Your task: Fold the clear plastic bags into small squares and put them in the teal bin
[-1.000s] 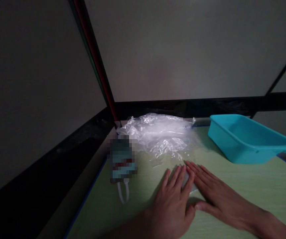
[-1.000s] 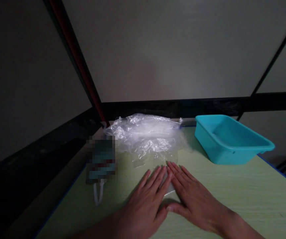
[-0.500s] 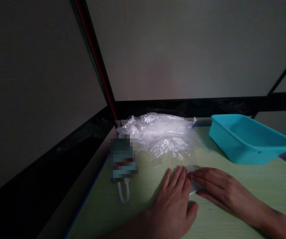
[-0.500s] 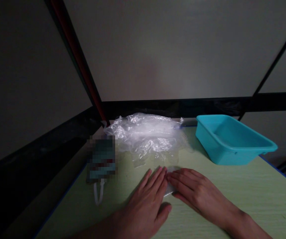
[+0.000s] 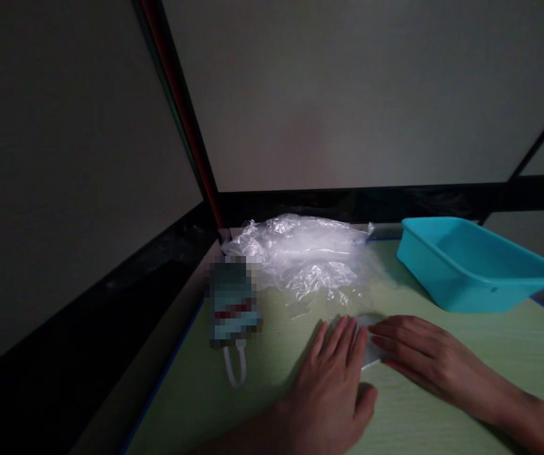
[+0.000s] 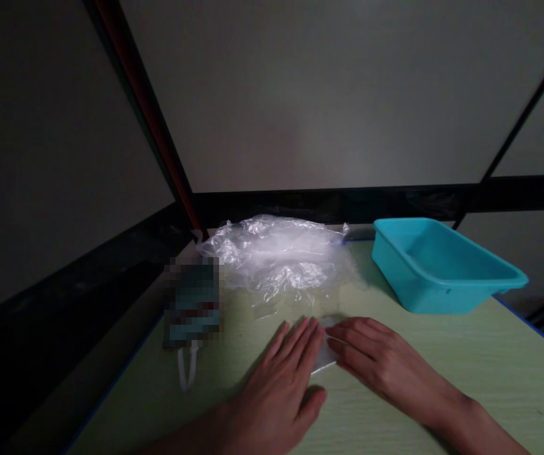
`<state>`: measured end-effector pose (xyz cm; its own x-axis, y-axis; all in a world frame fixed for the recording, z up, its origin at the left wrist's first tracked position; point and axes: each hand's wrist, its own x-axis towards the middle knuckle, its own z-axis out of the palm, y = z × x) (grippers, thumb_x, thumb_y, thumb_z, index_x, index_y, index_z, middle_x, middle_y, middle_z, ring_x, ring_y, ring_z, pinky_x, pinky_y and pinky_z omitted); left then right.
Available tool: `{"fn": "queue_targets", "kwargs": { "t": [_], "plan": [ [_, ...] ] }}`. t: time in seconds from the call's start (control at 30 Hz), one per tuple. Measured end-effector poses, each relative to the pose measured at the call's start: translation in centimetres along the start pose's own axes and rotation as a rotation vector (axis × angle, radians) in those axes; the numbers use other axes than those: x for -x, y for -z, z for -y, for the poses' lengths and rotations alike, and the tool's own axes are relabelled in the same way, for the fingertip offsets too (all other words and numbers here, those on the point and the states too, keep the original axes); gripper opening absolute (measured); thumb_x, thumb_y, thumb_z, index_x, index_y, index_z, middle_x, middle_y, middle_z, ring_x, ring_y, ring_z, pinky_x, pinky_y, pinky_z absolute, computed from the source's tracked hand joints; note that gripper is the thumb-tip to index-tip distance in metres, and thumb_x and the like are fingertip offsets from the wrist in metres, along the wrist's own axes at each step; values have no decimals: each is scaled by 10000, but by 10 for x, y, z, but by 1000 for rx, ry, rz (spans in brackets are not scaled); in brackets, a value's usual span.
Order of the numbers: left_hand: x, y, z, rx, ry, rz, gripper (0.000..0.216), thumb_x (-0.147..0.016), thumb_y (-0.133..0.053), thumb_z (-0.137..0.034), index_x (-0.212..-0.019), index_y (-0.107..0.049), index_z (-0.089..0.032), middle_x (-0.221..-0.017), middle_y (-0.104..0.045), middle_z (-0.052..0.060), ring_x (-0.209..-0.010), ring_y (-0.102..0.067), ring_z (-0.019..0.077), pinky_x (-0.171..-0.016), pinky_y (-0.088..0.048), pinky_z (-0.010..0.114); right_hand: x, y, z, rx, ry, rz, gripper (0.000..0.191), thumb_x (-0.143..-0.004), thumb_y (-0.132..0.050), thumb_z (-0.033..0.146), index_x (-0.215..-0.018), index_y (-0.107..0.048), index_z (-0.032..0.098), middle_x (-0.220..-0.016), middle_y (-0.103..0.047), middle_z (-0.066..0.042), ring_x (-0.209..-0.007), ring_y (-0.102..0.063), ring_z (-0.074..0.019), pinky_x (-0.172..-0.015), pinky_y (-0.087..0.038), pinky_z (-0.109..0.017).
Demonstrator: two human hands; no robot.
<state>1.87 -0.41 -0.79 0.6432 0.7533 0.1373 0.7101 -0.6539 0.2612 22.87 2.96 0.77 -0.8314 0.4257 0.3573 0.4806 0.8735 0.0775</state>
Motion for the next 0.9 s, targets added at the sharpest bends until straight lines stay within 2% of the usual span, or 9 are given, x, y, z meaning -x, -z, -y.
{"fn": "queue_targets", "kwargs": {
  "t": [0.1, 0.23, 0.33, 0.47, 0.6, 0.7, 0.77, 0.83, 0.9],
  "plan": [
    [-1, 0, 0, -5, -2, 12, 594, -891, -333, -371, -1387, -131, -114, -1457, -143, 78, -1340, -42, 182, -1096, -51, 399, -2, 3, 3, 15, 64, -33, 281, -925, -345, 171, -959, -619, 118, -928, -667, -89, -854, -600, -190, -824, -486, -385],
    [-1, 0, 1, -15, -8, 19, 576, -890, -332, -377, -1377, -173, -112, -1454, -164, 80, -1338, -69, 195, -1096, -54, 407, -5, 3, 6, 42, 79, -37, 306, -929, -317, 165, -954, -621, 131, -881, -675, -77, -819, -601, -193, -807, -489, -389],
    [-1, 1, 1, -7, -9, 16, 571, -891, -330, -386, -1371, -193, -110, -1452, -169, 86, -1337, -84, 202, -1095, -66, 411, -4, -1, 5, 40, 19, 12, 288, -923, -332, 178, -995, -609, 152, -944, -663, -85, -879, -592, -204, -831, -477, -393],
    [-2, 2, 0, 19, -3, 6, 569, -892, -323, -390, -1366, -201, -100, -1443, -201, 101, -1334, -110, 207, -1092, -90, 420, -4, -9, 2, -28, -92, -18, 229, -890, -397, 170, -985, -606, 167, -941, -655, -86, -907, -581, -214, -818, -476, -405],
    [-4, 3, -1, 99, 20, -43, 594, -848, -421, -323, -1358, -208, -104, -1435, -230, 109, -1320, -175, 213, -1087, -128, 423, -5, -11, 3, -179, -165, -44, 176, -843, -454, 133, -953, -588, 163, -979, -635, -95, -956, -557, -221, -844, -449, -404],
    [-7, 4, -3, 243, 107, -162, 515, -779, -495, -215, -1270, -362, -136, -1376, -355, 92, -1261, -305, 221, -1058, -222, 410, -8, -7, 9, -416, -307, -99, 151, -839, -441, 145, -911, -570, 176, -917, -632, -76, -898, -567, -200, -806, -459, -370],
    [-11, 4, -3, 410, 182, -269, 351, -734, -507, -145, -1085, -506, -154, -1248, -487, 75, -1160, -422, 210, -996, -320, 368, -10, -5, 14, -606, -454, -130, 134, -846, -433, 185, -836, -566, 187, -808, -626, -47, -769, -576, -176, -685, -480, -316],
    [-15, 3, -1, 612, 226, -350, 200, -705, -498, -102, -889, -554, -158, -1070, -571, 65, -1022, -508, 188, -905, -390, 316, -12, -5, 19, -775, -602, -169, 148, -846, -449, 246, -762, -556, 186, -703, -593, -21, -653, -551, -155, -570, -458, -272],
    [-18, 1, 1, 797, 243, -379, 151, -687, -491, -90, -809, -550, -157, -929, -586, 50, -902, -538, 172, -809, -418, 279, -14, -6, 22, -920, -708, -229, 185, -827, -489, 317, -710, -535, 181, -626, -543, 2, -571, -510, -134, -489, -416, -242]
  ]
}}
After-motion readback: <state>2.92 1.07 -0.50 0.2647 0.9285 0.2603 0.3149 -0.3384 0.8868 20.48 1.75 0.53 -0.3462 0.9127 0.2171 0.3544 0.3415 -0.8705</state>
